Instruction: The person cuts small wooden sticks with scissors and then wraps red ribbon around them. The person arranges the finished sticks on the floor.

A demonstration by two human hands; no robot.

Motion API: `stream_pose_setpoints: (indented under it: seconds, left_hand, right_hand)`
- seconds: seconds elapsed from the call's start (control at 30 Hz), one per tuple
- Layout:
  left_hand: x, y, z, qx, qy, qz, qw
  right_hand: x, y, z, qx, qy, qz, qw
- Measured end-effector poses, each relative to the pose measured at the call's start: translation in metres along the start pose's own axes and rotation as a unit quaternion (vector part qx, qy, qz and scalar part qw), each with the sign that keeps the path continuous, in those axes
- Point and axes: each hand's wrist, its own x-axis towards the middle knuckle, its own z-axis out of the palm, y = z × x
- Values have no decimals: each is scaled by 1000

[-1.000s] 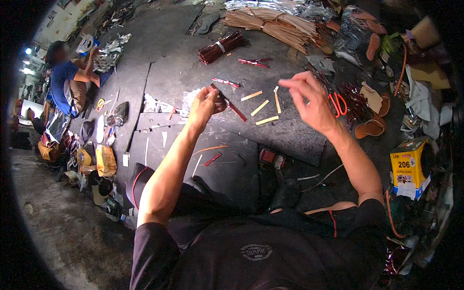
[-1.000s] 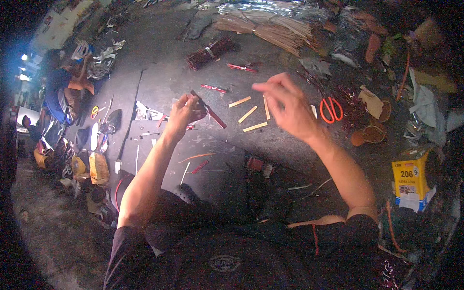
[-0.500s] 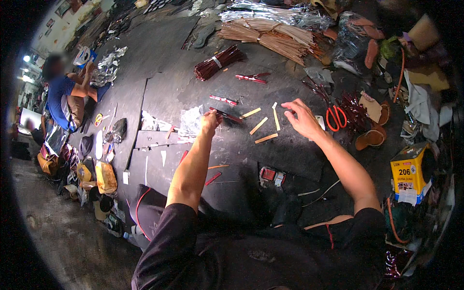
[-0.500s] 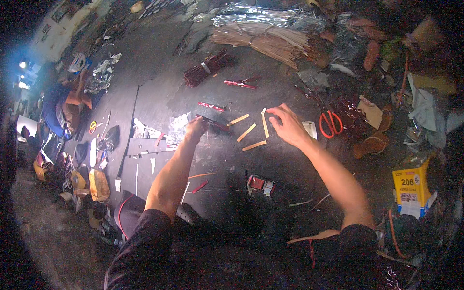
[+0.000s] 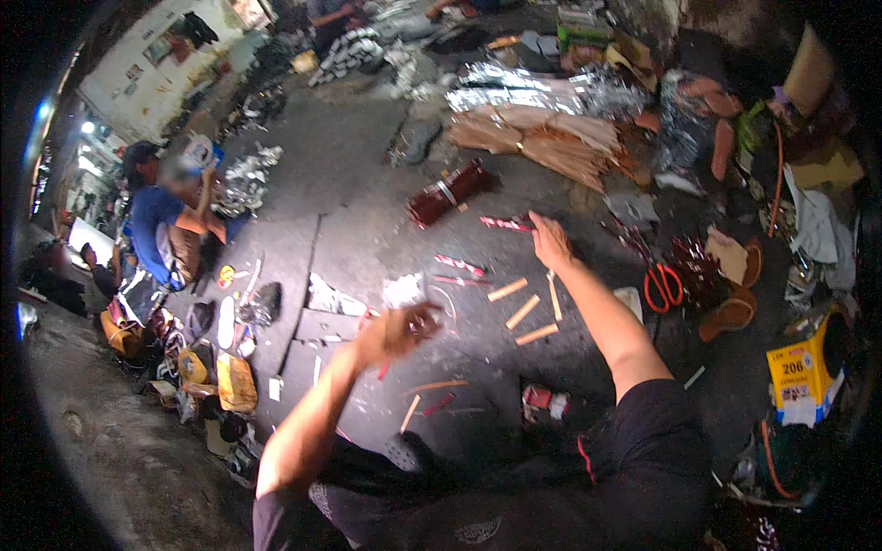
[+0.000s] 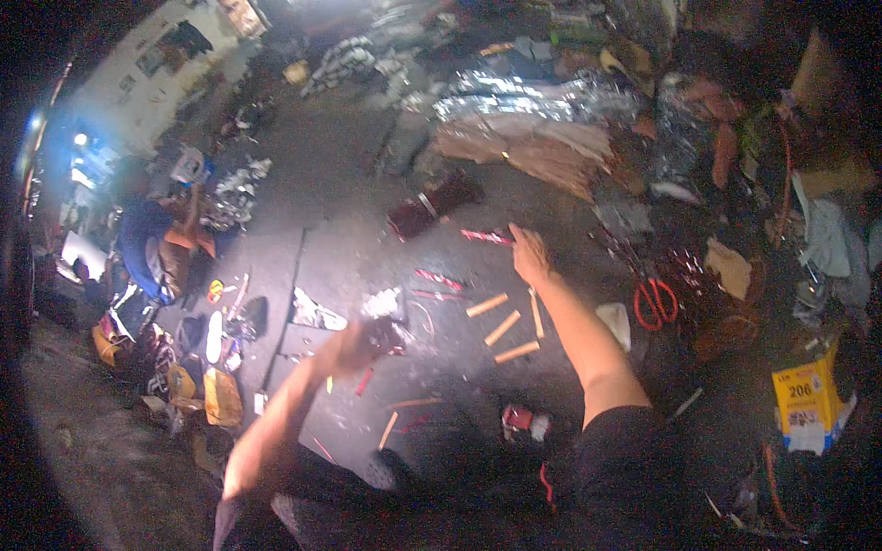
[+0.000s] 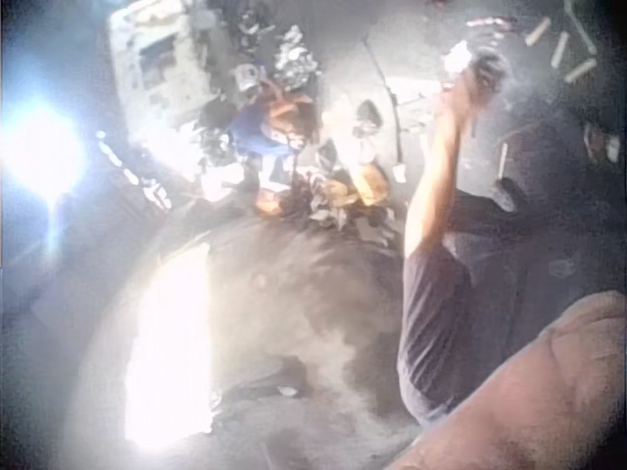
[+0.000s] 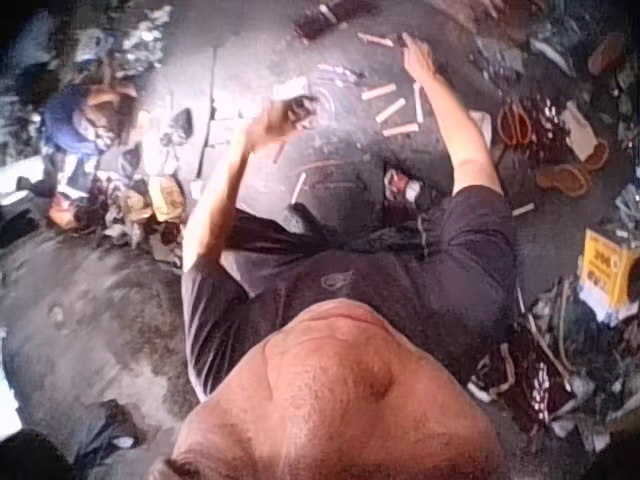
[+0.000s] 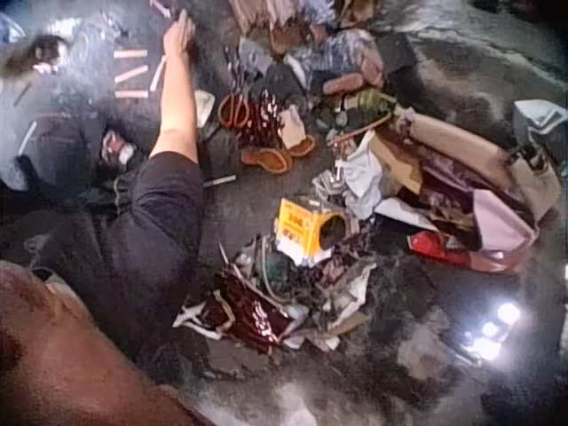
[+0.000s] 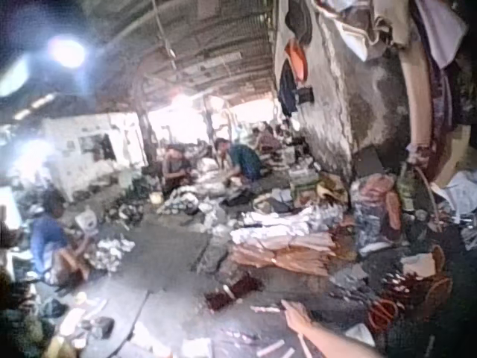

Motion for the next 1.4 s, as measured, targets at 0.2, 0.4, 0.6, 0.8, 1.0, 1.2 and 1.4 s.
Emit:
stream_pose_setpoints:
  seconds: [0.2, 0.4, 0.6, 0.8, 1.0, 1.2, 1.4]
  left_hand:
    - [-67, 48, 19, -170, 20, 17, 985]
    - [-37, 12, 38, -155, 110, -4, 982]
    - [-12, 9, 45, -429, 218, -40, 876]
    - [-7, 55, 39, -497, 245, 66, 830]
    - [-7, 69, 46, -481, 250, 30, 840]
    - [-21, 83, 50, -474, 225, 31, 851]
    - [-17, 98, 56, -437, 196, 50, 876]
  right_hand:
    - [7, -10, 35, -146, -50, 14, 988]
    - [-1, -42, 10, 124, -61, 157, 978]
    - [-48, -175, -96, 515, -246, 139, 809]
    - [-98, -223, -172, 544, -286, 116, 780]
    - [-109, -131, -206, 355, -109, 61, 926]
    - [-162, -26, -275, -52, -76, 152, 984]
    - [-225, 13, -243, -152, -161, 59, 973]
